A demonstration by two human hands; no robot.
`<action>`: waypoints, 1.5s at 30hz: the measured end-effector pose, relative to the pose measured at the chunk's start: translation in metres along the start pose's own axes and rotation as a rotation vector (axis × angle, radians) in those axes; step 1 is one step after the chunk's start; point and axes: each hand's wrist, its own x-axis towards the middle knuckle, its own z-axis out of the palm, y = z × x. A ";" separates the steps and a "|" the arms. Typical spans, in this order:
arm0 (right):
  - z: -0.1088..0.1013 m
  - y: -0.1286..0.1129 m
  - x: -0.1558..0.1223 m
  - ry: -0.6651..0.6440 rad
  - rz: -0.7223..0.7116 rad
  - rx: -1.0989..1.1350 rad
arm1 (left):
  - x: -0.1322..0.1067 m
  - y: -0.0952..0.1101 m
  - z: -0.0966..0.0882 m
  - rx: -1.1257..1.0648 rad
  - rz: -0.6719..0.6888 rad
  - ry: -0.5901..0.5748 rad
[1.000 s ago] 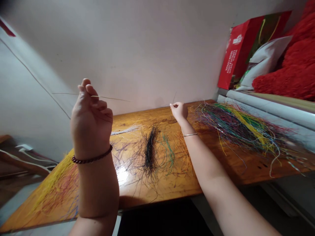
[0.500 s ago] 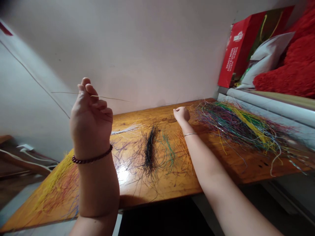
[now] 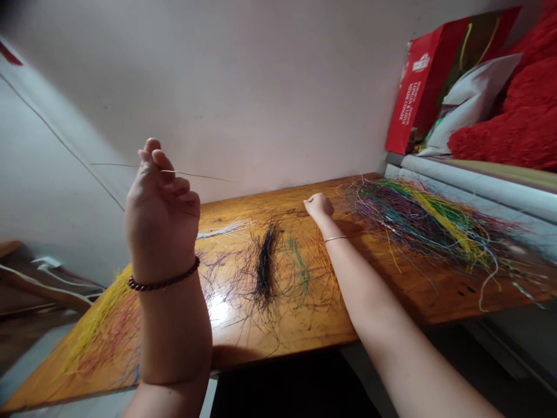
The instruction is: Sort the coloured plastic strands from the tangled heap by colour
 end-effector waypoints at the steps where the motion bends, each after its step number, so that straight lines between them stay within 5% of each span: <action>1: 0.001 0.000 -0.001 -0.014 -0.009 -0.002 | 0.000 0.000 0.000 0.006 0.001 0.002; 21: 0.036 0.004 0.008 -0.321 -0.105 0.134 | -0.001 -0.001 0.000 -0.002 -0.008 -0.015; 45: 0.029 -0.009 0.002 -0.328 -0.211 0.256 | 0.000 -0.002 -0.001 0.006 -0.001 -0.003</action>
